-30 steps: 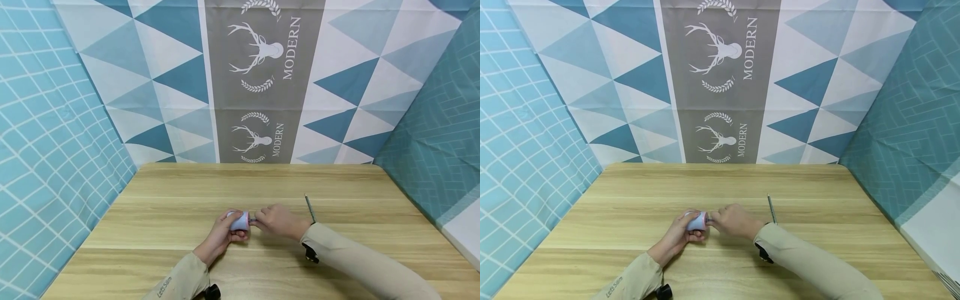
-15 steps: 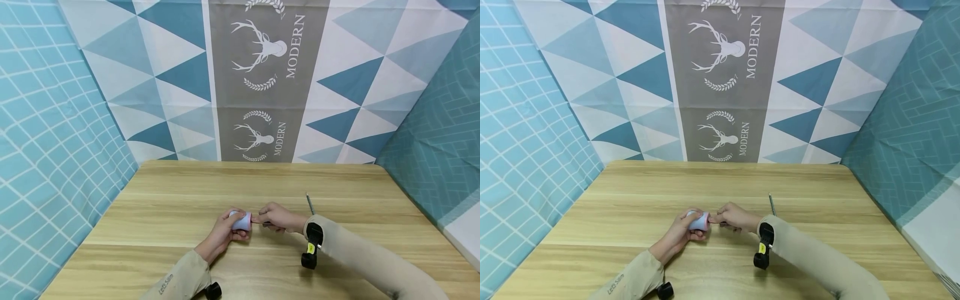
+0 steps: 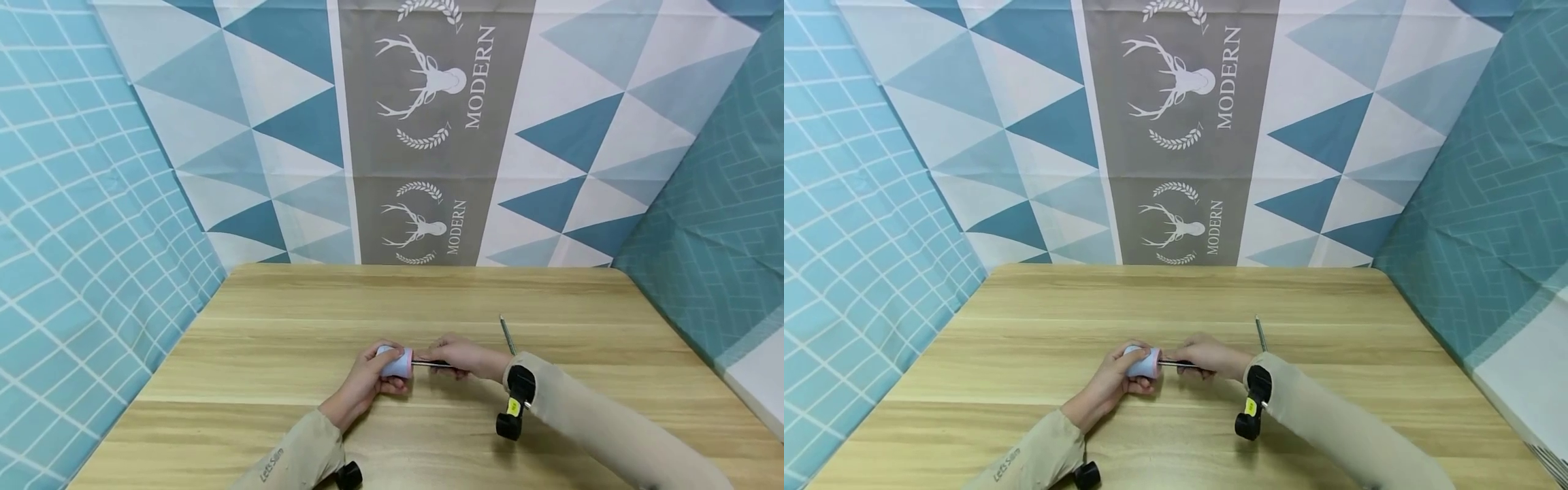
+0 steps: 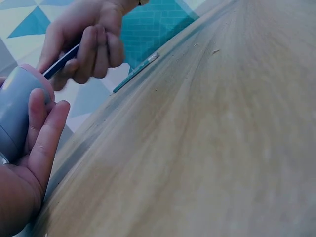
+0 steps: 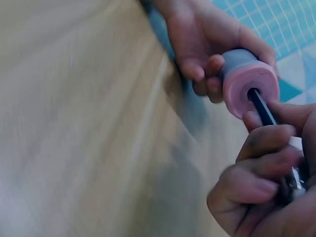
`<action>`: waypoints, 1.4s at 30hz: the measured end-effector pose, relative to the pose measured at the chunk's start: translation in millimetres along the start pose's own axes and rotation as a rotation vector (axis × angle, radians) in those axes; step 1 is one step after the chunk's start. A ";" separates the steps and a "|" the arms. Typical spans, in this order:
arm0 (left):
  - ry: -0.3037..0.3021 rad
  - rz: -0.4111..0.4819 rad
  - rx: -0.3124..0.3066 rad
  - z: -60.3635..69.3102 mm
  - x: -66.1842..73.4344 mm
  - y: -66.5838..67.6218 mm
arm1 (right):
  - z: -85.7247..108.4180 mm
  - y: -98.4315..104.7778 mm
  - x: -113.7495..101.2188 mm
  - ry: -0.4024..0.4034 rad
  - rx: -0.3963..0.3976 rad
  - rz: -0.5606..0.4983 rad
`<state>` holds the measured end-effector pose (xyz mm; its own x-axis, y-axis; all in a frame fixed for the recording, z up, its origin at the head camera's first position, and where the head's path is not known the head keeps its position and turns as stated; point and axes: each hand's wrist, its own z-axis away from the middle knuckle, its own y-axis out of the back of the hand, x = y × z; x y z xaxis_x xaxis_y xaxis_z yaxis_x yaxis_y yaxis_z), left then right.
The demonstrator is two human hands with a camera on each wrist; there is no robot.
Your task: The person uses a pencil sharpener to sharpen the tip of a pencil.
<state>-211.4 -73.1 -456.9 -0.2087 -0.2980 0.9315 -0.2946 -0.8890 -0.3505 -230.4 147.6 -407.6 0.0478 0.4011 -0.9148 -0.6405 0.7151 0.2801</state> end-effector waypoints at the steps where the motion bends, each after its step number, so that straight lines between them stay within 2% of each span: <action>1: 0.003 0.004 0.006 -0.1 0.0 0.1 | 2.8 1.0 -2.3 0.058 0.037 0.074; 5: 0.018 0.034 0.045 -0.7 0.1 -0.1 | 14.4 4.6 -8.9 0.299 0.128 0.350; 10: 0.023 0.058 0.080 -0.8 1.4 0.0 | 16.9 3.9 -9.7 0.698 0.212 0.821; 12: 0.018 0.055 0.079 -0.9 2.0 0.6 | 15.0 3.1 -9.8 0.809 0.242 0.970; 16: 0.011 0.046 0.074 -1.9 1.9 2.0 | 8.8 3.2 -8.8 0.911 0.279 1.182; 21: 0.013 0.040 0.074 -2.9 1.0 3.2 | -3.3 4.6 -1.3 1.031 0.373 1.412; 25: 0.010 0.035 0.075 -2.2 0.4 3.1 | -10.3 4.5 5.3 1.093 0.399 1.518; 28: 0.015 0.028 0.081 -1.4 -0.1 3.0 | -11.7 2.7 6.2 1.039 0.322 1.425; 33: 0.024 0.014 0.090 -0.8 0.5 3.3 | -12.0 -1.0 0.1 0.835 0.129 1.035; 36: 0.026 0.014 0.086 -1.2 1.5 3.3 | -12.4 -1.2 -3.7 0.737 0.058 0.824; 38: 0.027 0.017 0.080 -1.2 2.0 3.0 | -11.5 -1.5 -6.8 0.640 0.029 0.686; 42: 0.029 0.031 0.068 -0.7 1.9 1.7 | -12.0 1.2 -8.6 0.365 -0.059 0.337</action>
<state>-213.0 -75.0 -455.8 -0.2439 -0.3165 0.9167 -0.2236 -0.9014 -0.3708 -240.8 138.1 -402.9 -0.4335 0.3706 -0.8214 -0.6170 0.5423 0.5703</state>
